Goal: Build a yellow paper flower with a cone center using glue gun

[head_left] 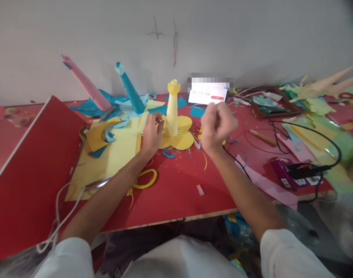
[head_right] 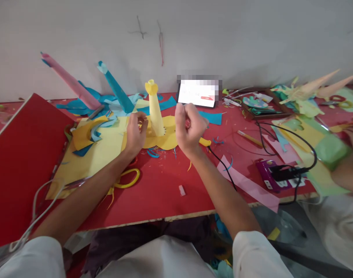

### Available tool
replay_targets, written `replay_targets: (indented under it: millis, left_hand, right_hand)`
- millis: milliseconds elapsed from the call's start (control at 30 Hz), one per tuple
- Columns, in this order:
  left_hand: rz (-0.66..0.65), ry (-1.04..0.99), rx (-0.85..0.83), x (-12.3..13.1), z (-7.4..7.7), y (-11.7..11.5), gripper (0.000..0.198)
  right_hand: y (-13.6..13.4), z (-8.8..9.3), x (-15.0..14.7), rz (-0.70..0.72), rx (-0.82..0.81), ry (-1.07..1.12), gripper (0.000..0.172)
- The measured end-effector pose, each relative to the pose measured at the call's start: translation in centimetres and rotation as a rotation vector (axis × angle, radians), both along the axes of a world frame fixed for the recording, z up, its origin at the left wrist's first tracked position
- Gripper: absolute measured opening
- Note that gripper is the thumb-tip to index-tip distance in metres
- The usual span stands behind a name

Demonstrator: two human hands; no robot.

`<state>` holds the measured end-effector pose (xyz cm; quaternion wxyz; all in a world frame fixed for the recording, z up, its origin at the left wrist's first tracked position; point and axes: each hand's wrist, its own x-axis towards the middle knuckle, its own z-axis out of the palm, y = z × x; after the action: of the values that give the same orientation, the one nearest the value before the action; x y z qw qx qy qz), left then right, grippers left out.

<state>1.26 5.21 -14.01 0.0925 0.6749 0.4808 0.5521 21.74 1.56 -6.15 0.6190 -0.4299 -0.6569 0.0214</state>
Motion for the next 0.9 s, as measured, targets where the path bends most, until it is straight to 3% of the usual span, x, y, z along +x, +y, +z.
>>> replay_targets:
  millis: [100, 233, 333, 567, 733, 900]
  left_hand:
    - [-0.014, 0.02, -0.025, 0.1, 0.5, -1.0, 0.014]
    - [-0.175, 0.213, -0.088, 0.4, 0.7, -2.1, 0.021]
    - [-0.205, 0.497, -0.084, 0.5, 0.5, -2.4, 0.029]
    - [-0.065, 0.96, -0.275, 1.1, 1.2, -2.7, 0.034]
    - [-0.065, 1.088, -0.383, 1.5, 1.5, -2.9, 0.038]
    - [-0.104, 1.005, -0.354, 1.1, 0.9, -2.4, 0.034]
  right_hand:
    - [-0.4, -2.6, 0.3, -0.071, 0.067, -0.034, 0.052]
    - [-0.4, -4.5, 0.6, -0.108, 0.019, -0.094, 0.05]
    - [0.2, -4.7, 1.9, -0.17, -0.022, -0.177, 0.051]
    - [1.1, -5.5, 7.3, -0.351, -0.065, -0.21, 0.052]
    - [0.6, -5.8, 8.6, -0.327, -0.197, -0.26, 0.05]
    - [1.6, -5.8, 9.2, -0.299, -0.272, -0.232, 0.036]
